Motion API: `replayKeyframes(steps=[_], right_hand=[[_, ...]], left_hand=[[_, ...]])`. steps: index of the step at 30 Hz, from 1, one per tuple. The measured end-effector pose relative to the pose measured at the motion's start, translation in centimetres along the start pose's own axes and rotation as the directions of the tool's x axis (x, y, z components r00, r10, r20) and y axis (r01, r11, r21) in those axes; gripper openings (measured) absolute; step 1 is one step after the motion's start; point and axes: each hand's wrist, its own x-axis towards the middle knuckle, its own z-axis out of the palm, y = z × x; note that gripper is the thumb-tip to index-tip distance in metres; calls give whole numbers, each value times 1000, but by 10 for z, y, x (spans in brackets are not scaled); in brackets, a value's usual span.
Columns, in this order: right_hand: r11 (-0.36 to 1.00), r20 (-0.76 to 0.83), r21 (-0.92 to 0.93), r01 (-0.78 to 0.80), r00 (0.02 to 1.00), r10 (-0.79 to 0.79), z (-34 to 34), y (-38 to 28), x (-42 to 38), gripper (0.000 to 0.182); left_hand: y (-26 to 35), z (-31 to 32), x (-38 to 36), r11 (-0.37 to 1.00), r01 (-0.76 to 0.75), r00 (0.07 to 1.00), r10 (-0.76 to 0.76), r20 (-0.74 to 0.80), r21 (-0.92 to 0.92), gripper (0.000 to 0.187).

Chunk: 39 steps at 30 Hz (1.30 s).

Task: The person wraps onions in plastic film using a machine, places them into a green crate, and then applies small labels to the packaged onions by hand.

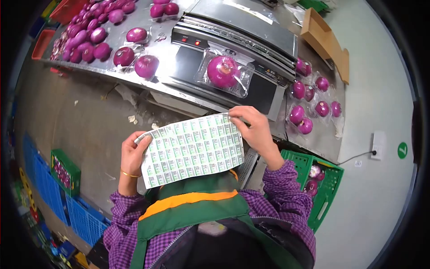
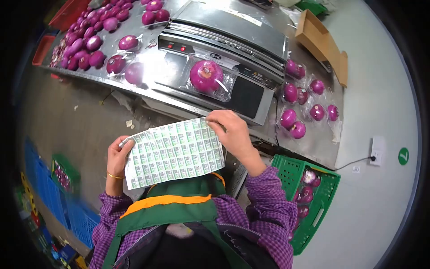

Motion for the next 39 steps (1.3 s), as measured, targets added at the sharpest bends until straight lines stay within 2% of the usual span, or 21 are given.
replayKeyframes(steps=[1,3,4,6,7,10,15,16,18,19,20,21,22,24,25,27,32,35,37,38,39], right_hand=[[1000,-16,-6,-8,1000,8,2,1,-3,15],[978,-17,155,-139,990,143,7,3,-9,19],[977,-25,153,-146,988,152,7,2,-11,19],[867,38,393,-305,948,316,7,1,-12,26],[881,69,370,-294,955,289,2,2,-12,32],[922,135,303,-240,969,208,-12,-4,-11,31],[945,185,260,-199,971,153,-15,-5,-17,21],[956,147,233,-175,979,144,-14,-7,-18,15],[994,58,105,-6,998,0,-12,-9,-21,12],[995,42,98,-13,999,8,-10,-9,-25,12],[969,-92,229,-94,989,118,-8,-8,-29,10],[919,-210,366,-146,949,234,-9,-6,-33,8],[775,-272,606,-182,868,416,-14,-4,-38,8],[680,-407,706,-200,671,620,-26,14,-45,10],[682,-420,703,-199,658,625,-31,23,-47,10],[632,-443,739,-234,537,718,-41,38,-50,11],[671,-487,687,-279,508,710,-51,55,-50,15],[712,-505,604,-359,518,690,-52,67,-54,16],[794,-580,450,-409,542,608,-50,73,-56,16],[792,-580,450,-413,540,610,-51,70,-57,16],[843,-672,273,-464,535,512,-51,67,-57,15]], left_hand=[[-2,0,1,1000,-5,1000,5,-6,7,14],[-5,-3,8,998,-41,999,41,23,37,14],[-6,-4,9,997,-59,998,58,20,55,14],[0,0,8,995,-69,998,68,20,70,15],[3,2,8,994,-82,997,81,20,76,15],[14,4,11,988,-113,993,107,56,102,15],[28,12,15,981,-139,988,127,91,135,15],[30,12,17,978,-144,986,128,107,153,14],[34,12,20,972,-157,980,132,146,175,13],[34,11,20,971,-150,982,126,138,185,13],[35,10,21,970,-148,983,123,137,194,13],[32,7,22,970,-154,982,130,135,188,13],[33,6,20,968,-164,978,135,157,189,13],[32,3,18,978,-133,984,111,138,160,13],[33,2,19,975,-138,982,112,154,174,13],[33,-1,19,972,-143,980,112,165,186,13],[37,-3,24,960,-172,975,134,178,221,12],[38,-2,24,960,-174,973,133,190,221,12],[41,-3,26,959,-171,971,125,204,228,12],[42,-2,27,953,-169,972,120,201,251,12],[44,-1,27,947,-165,974,113,194,275,12]])
